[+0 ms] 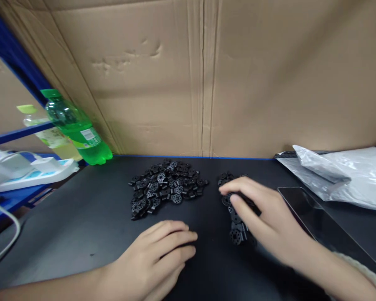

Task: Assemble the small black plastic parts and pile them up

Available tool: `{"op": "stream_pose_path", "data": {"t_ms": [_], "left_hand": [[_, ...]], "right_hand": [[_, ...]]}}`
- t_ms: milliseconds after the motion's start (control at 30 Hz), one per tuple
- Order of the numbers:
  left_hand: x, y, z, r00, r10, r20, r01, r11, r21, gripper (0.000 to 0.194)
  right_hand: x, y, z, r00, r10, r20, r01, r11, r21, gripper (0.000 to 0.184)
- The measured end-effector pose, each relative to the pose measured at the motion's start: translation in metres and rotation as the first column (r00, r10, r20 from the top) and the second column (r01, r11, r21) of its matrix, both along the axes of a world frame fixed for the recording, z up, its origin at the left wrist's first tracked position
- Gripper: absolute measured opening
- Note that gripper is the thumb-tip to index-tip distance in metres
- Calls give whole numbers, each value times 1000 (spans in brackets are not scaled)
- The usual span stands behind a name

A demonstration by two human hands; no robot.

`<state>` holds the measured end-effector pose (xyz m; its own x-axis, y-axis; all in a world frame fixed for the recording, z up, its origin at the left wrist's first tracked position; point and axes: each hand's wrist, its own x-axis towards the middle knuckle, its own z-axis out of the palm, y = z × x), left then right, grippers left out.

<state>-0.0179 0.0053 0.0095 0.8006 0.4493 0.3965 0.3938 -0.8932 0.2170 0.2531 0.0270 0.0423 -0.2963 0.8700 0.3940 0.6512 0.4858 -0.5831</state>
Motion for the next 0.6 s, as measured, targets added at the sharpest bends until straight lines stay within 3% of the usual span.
{"op": "stream_pose_path", "data": {"t_ms": [167,267,367,500,600], "left_hand": [[-1,8,-6,947,264,-182,-258,965,56,51],[-1,5,-6,923,304,-234,-304,952,38,56],[0,-4,-3,954,207,-216,-213,977,-1,49],[3,-10,-1,993,73,-90,-74,997,-10,33],[3,-5,-3,993,110,-38,-111,994,-10,33]], "right_hand": [[-32,-31,-7,957,281,-65,-287,954,-91,22],[-42,-34,-13,934,346,-91,-356,925,-135,22],[-46,-34,-19,932,323,-163,-349,922,-166,22],[-47,-34,-24,942,178,-284,-265,916,-302,25],[-47,-35,-28,931,91,-353,-235,891,-389,28]]}}
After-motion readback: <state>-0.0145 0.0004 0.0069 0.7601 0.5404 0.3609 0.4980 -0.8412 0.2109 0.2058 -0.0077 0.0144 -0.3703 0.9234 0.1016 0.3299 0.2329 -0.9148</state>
